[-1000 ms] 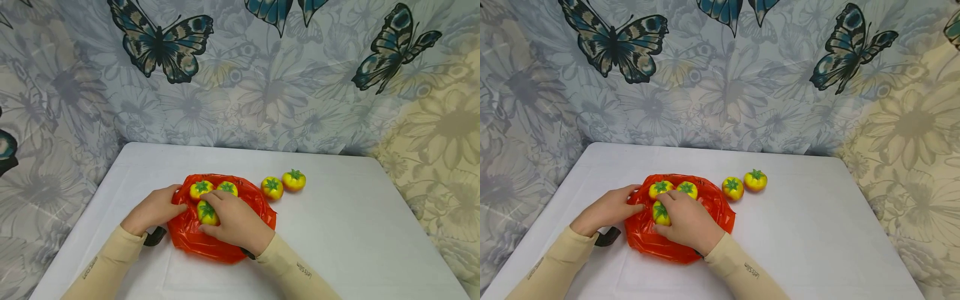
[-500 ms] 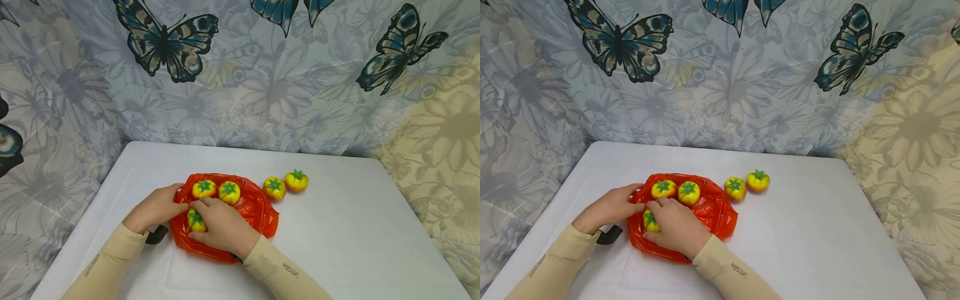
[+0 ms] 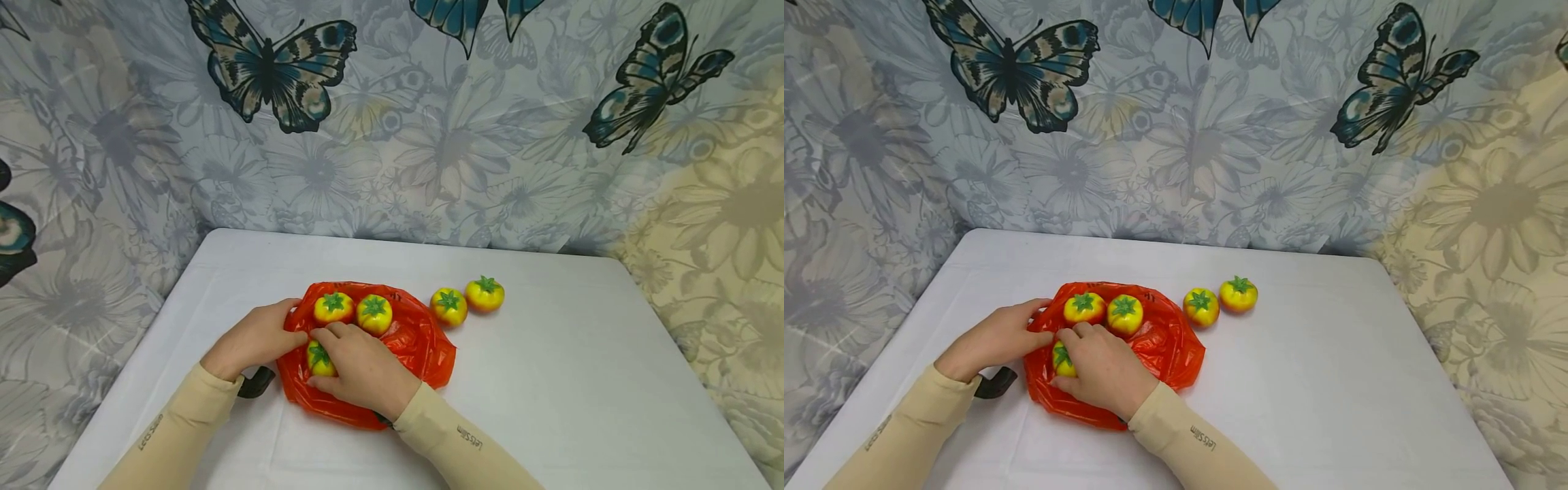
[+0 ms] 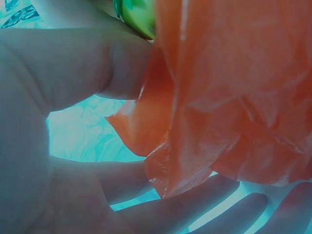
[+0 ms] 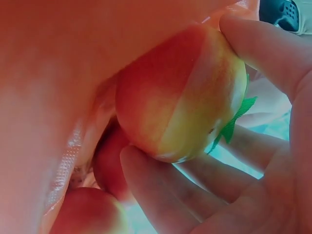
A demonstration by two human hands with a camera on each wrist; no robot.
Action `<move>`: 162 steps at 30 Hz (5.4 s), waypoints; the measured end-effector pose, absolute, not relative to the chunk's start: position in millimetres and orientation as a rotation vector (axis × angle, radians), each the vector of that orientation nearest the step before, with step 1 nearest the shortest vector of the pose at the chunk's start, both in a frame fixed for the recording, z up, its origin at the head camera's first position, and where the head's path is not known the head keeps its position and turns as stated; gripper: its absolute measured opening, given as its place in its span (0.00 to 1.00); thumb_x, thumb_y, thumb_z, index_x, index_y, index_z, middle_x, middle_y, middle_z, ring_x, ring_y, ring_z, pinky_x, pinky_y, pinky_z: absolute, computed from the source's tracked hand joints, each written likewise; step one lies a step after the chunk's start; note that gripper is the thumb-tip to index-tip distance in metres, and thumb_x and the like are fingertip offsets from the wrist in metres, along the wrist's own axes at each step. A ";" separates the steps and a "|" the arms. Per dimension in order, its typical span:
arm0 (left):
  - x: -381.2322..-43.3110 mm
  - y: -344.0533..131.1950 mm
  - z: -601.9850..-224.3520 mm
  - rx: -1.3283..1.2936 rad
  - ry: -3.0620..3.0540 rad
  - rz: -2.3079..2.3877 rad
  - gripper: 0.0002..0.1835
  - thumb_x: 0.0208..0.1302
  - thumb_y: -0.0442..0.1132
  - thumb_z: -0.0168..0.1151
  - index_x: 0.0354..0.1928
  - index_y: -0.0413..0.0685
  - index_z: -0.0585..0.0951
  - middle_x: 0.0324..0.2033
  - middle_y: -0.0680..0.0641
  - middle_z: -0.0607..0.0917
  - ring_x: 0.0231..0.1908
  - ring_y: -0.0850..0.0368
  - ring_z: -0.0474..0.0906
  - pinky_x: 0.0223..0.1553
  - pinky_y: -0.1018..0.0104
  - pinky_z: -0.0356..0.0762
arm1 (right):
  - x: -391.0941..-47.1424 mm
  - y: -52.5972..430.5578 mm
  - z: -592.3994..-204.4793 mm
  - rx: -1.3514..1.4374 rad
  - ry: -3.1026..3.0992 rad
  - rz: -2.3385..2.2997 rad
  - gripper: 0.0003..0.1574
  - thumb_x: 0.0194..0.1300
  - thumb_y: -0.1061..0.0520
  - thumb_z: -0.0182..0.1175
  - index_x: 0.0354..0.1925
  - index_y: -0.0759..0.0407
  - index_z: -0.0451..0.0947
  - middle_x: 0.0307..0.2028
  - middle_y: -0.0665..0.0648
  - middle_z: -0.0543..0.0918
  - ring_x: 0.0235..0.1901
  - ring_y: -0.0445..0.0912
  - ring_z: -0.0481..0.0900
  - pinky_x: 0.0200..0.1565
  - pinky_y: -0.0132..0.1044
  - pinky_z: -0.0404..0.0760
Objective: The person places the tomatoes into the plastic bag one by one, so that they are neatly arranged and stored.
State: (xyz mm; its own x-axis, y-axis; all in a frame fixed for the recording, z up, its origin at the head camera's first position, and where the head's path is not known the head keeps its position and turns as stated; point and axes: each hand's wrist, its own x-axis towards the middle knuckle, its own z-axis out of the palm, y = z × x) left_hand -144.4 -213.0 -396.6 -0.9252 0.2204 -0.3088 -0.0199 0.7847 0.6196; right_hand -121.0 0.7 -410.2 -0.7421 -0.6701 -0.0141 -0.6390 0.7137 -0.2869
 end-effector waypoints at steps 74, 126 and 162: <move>-141.2 -212.4 -400.2 0.089 2.615 0.849 0.41 0.71 0.48 0.66 0.80 0.35 0.66 0.68 0.32 0.82 0.58 0.41 0.84 0.58 0.40 0.87 | -185.4 192.6 -388.8 -0.411 3.121 -0.742 0.40 0.73 0.44 0.70 0.75 0.58 0.73 0.72 0.64 0.77 0.72 0.64 0.75 0.73 0.65 0.74; -142.0 -206.7 -397.3 0.140 2.649 0.827 0.39 0.71 0.46 0.65 0.79 0.35 0.68 0.67 0.31 0.82 0.59 0.38 0.84 0.59 0.38 0.86 | -209.6 239.9 -429.3 -0.177 3.006 -0.748 0.43 0.74 0.46 0.69 0.78 0.61 0.69 0.74 0.69 0.74 0.73 0.66 0.73 0.75 0.66 0.70; -142.3 -206.6 -396.5 0.105 2.610 0.867 0.40 0.72 0.47 0.65 0.80 0.35 0.66 0.67 0.32 0.82 0.55 0.45 0.84 0.53 0.46 0.89 | -184.3 220.5 -378.3 -0.340 3.091 -0.792 0.43 0.73 0.46 0.71 0.78 0.57 0.69 0.77 0.64 0.72 0.74 0.63 0.73 0.74 0.65 0.73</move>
State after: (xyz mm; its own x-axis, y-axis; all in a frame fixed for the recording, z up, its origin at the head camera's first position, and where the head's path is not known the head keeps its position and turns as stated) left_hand -142.3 -206.6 -396.5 -0.9224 0.1893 -0.3366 -0.0497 0.8062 0.5896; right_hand -184.3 220.5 -378.3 -0.9753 -0.1873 0.1173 -0.2206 0.8559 -0.4677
